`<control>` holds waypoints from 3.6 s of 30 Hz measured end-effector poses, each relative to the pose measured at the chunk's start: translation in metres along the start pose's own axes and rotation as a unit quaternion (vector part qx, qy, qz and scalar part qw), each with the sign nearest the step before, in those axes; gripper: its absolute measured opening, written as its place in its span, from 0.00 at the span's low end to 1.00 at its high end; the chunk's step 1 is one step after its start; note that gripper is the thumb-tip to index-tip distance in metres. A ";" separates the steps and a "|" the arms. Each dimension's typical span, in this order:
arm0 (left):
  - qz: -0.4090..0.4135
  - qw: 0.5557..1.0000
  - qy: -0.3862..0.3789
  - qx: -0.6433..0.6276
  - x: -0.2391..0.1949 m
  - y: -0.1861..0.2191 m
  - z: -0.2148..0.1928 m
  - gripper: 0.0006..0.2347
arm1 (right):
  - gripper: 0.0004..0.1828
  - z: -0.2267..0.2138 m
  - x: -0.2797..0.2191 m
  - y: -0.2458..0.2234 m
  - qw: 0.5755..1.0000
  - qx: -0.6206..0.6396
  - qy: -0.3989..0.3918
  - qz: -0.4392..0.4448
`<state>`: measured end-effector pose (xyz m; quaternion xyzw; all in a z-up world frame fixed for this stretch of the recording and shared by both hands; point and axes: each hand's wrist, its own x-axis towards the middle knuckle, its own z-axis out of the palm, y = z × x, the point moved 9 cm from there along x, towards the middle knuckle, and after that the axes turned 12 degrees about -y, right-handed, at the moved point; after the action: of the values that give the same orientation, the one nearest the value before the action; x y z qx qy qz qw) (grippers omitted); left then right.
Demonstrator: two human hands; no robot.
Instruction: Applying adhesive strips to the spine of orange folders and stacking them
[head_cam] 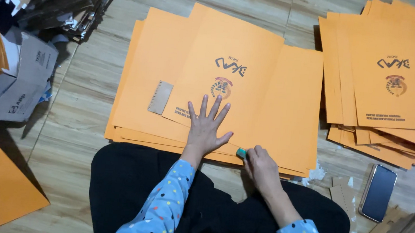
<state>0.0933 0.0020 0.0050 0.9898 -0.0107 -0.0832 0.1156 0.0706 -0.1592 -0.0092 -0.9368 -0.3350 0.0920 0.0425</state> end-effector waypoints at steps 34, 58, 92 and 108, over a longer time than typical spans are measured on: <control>0.071 0.997 0.020 0.006 -0.024 0.007 0.012 0.38 | 0.08 -0.058 0.061 -0.019 0.965 -0.114 0.218 -0.087; 0.070 0.996 0.041 0.030 -0.019 0.007 0.013 0.40 | 0.14 -0.039 0.255 0.227 0.977 0.018 0.088 0.196; -0.240 0.968 0.041 -0.058 -0.050 -0.156 0.016 0.25 | 0.15 0.125 0.030 0.013 0.586 0.734 0.023 0.342; -0.184 0.972 0.140 -0.029 -0.056 -0.135 0.016 0.22 | 0.14 -0.108 -0.050 0.238 0.711 0.511 0.427 0.227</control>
<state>0.0359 0.1315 -0.0327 0.9728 0.1905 0.0357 0.1272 0.2018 -0.3766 0.0701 -0.7593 0.0396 -0.1539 0.6310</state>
